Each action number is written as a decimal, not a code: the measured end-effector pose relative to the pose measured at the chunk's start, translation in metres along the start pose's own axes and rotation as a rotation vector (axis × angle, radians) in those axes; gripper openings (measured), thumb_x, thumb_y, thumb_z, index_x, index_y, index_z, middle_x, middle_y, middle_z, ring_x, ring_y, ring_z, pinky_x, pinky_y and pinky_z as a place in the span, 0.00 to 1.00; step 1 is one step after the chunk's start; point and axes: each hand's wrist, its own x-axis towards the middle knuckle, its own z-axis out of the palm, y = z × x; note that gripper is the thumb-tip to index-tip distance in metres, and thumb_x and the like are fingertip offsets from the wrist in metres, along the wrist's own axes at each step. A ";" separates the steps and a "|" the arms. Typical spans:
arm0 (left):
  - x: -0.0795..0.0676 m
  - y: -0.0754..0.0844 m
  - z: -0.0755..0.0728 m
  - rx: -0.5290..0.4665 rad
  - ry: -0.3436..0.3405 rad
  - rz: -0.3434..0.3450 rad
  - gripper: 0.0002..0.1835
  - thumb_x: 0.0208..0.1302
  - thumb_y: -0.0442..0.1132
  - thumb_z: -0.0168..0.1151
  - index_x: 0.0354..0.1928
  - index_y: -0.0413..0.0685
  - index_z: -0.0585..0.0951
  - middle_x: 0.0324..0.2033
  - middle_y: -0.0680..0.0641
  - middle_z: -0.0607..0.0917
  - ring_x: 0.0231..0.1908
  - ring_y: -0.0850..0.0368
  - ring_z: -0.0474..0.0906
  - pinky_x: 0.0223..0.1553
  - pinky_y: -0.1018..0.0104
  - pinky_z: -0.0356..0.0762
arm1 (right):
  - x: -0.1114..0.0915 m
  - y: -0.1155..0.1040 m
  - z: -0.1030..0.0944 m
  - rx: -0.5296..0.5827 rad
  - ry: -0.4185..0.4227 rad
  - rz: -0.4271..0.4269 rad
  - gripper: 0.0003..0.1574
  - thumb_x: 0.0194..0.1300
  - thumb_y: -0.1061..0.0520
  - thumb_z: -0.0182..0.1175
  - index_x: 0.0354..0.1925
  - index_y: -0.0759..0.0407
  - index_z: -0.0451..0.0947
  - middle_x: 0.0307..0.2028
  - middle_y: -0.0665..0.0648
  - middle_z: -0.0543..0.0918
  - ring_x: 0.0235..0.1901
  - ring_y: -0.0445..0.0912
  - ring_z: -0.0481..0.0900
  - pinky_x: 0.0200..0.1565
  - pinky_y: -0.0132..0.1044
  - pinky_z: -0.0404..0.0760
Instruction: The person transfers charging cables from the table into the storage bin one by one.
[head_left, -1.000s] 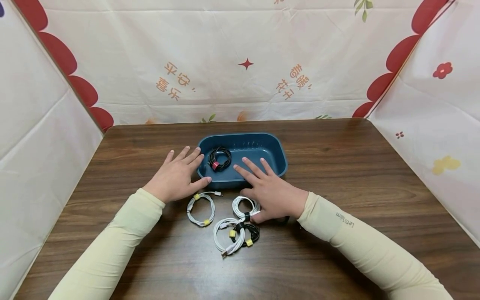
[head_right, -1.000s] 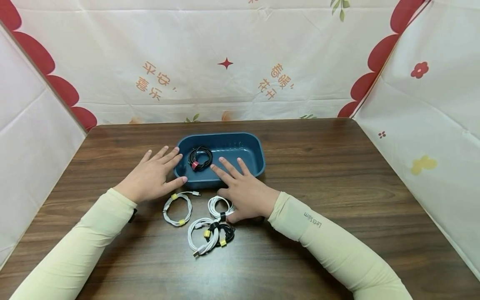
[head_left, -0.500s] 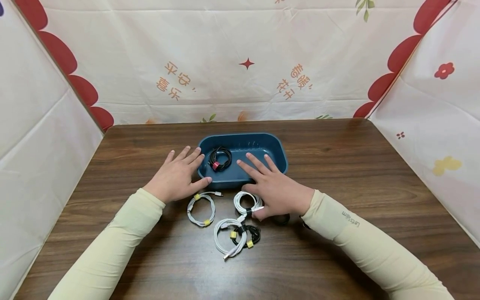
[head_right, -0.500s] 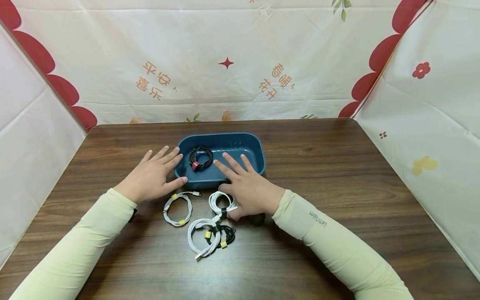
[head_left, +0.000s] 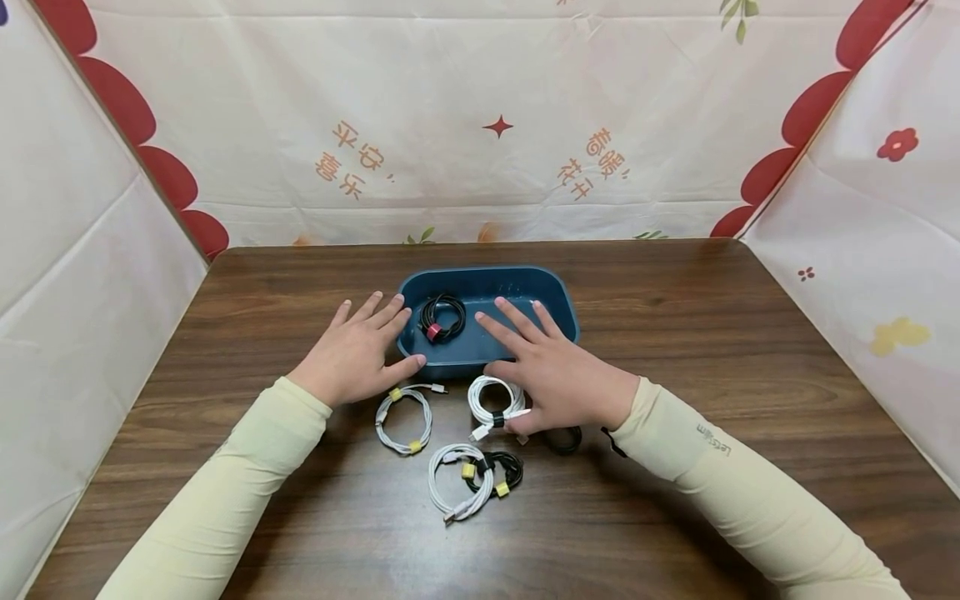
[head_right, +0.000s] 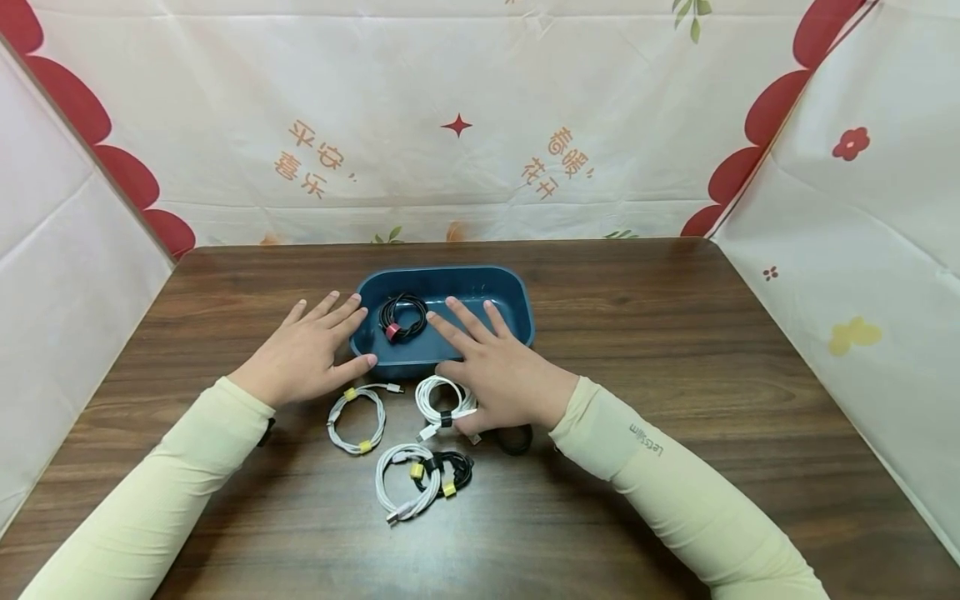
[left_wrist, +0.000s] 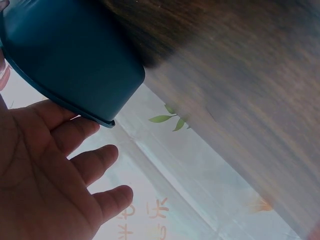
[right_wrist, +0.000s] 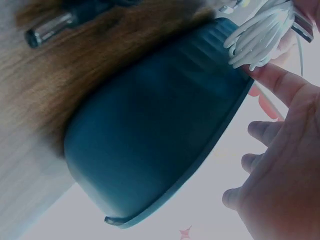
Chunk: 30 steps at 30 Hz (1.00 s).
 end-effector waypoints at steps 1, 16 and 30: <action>0.000 0.000 0.000 0.001 0.001 0.001 0.45 0.67 0.72 0.45 0.75 0.47 0.64 0.75 0.43 0.59 0.75 0.40 0.47 0.70 0.35 0.43 | 0.000 0.000 -0.001 -0.001 0.007 -0.003 0.42 0.55 0.24 0.63 0.59 0.45 0.80 0.78 0.60 0.44 0.76 0.58 0.26 0.68 0.69 0.39; 0.000 0.000 -0.001 -0.005 -0.005 -0.002 0.45 0.68 0.72 0.45 0.75 0.47 0.64 0.75 0.44 0.59 0.75 0.41 0.47 0.70 0.35 0.43 | 0.003 -0.001 -0.020 0.025 0.023 0.001 0.42 0.55 0.25 0.65 0.60 0.45 0.79 0.78 0.60 0.43 0.76 0.58 0.26 0.68 0.69 0.37; 0.000 0.000 0.000 -0.002 -0.005 -0.006 0.46 0.67 0.73 0.45 0.75 0.48 0.64 0.75 0.44 0.59 0.75 0.40 0.47 0.70 0.35 0.42 | 0.007 0.009 -0.042 0.010 0.055 0.060 0.40 0.54 0.28 0.67 0.59 0.46 0.80 0.79 0.59 0.42 0.76 0.56 0.25 0.68 0.69 0.37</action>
